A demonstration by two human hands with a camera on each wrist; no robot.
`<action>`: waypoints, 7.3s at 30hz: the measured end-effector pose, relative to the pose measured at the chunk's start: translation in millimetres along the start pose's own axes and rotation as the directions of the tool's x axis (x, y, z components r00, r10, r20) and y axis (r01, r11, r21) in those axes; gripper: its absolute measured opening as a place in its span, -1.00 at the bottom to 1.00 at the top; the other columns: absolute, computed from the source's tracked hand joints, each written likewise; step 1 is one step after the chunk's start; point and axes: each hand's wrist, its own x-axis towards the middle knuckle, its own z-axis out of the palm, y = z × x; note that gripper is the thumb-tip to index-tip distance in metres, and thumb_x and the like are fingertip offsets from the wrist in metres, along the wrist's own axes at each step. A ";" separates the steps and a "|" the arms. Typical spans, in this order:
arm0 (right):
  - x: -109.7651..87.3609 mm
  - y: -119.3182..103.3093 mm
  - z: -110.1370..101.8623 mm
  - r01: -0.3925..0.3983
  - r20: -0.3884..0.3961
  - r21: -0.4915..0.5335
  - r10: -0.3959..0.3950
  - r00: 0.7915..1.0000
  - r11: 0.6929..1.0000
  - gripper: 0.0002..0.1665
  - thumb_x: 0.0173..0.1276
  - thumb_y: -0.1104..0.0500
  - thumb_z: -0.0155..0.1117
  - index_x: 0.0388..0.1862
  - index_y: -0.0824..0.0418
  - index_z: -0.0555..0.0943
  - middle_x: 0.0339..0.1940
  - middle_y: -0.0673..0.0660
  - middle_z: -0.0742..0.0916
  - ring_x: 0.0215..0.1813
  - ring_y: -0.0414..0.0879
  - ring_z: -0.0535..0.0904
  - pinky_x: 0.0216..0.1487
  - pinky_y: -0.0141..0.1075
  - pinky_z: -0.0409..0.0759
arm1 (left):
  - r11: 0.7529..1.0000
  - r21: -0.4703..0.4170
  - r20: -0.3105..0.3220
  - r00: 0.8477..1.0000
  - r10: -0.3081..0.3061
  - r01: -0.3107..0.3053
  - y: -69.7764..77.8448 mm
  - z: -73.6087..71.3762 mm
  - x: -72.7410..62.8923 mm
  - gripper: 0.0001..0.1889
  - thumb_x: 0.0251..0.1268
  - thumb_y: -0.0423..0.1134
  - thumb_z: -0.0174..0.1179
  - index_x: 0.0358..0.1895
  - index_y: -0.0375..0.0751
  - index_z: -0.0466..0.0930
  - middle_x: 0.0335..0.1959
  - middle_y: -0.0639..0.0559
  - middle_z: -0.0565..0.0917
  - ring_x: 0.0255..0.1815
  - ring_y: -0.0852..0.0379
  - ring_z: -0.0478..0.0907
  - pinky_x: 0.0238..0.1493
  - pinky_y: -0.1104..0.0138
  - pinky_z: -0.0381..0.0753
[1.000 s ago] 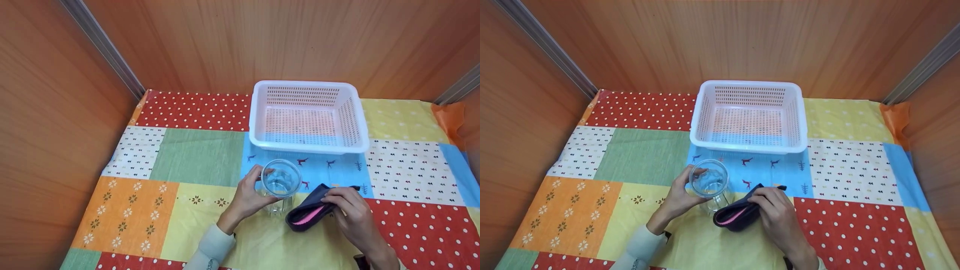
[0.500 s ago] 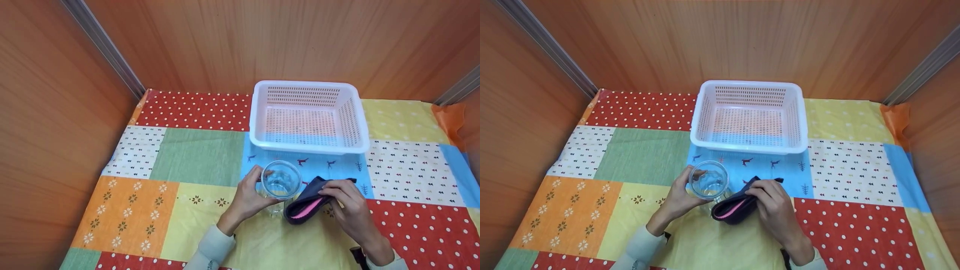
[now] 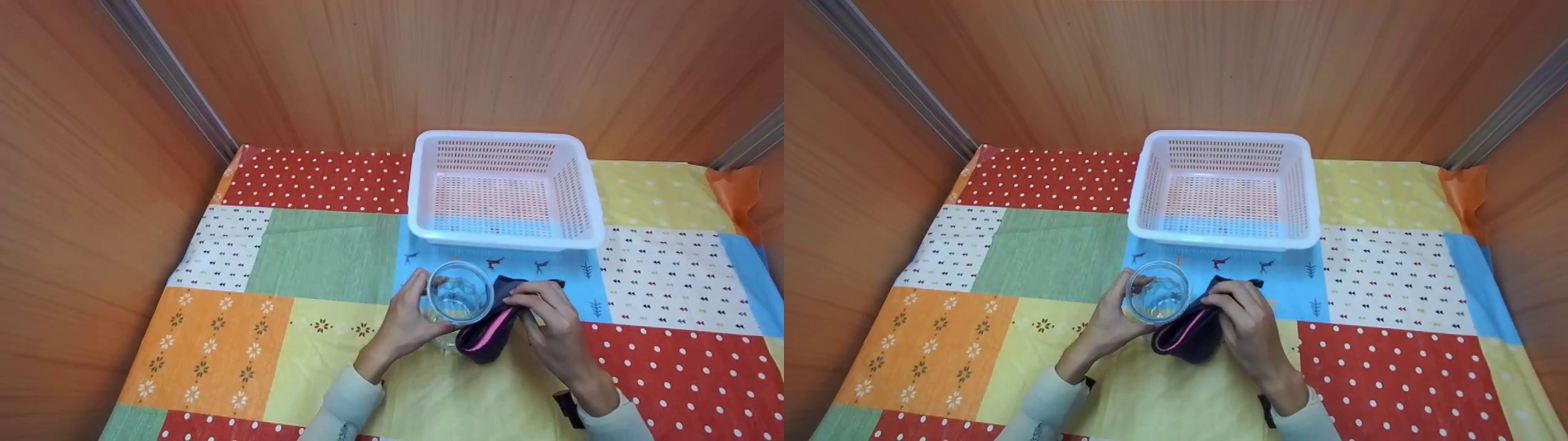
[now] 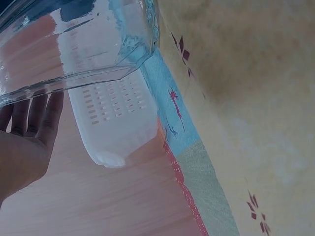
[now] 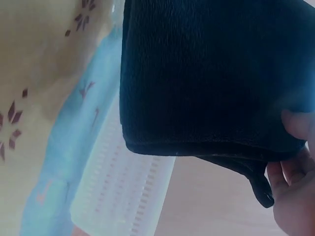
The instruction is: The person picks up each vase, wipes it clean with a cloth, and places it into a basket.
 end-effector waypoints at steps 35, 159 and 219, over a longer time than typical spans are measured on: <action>-3.6 -23.5 37.0 -0.513 0.017 0.106 0.514 0.858 0.852 -0.74 0.33 0.52 0.42 -0.04 0.34 0.76 -0.11 0.15 0.79 -0.03 -0.17 0.70 0.11 -0.58 0.63 | 1.000 -0.004 0.031 0.999 -0.010 0.010 -0.5 -0.2 -0.8 -0.23 0.02 0.02 0.68 0.27 -0.10 0.48 0.16 0.08 0.58 0.19 -0.08 0.61 0.20 0.12 0.70; -11.4 -4.3 30.0 -0.586 0.165 0.375 0.570 0.805 0.719 -0.70 0.26 0.63 0.38 -0.09 0.41 0.79 -0.08 0.07 0.78 0.06 -0.24 0.70 0.02 -0.39 0.76 | 0.999 -0.031 0.181 0.983 -0.024 0.030 11.2 -18.4 12.3 -0.15 0.00 -0.21 0.71 0.42 -0.16 0.50 0.21 0.03 0.60 0.32 0.06 0.55 0.38 0.10 0.61; -28.6 16.1 36.1 -0.735 0.327 0.112 0.674 0.662 0.668 -0.71 0.23 0.61 0.41 -0.18 0.30 0.74 -0.13 0.18 0.76 0.02 0.00 0.71 -0.04 -0.32 0.77 | 0.999 -0.017 0.176 0.984 -0.031 0.035 11.1 -17.4 10.3 -0.14 -0.02 -0.24 0.71 0.41 -0.19 0.48 0.24 -0.07 0.59 0.33 0.03 0.55 0.38 0.07 0.61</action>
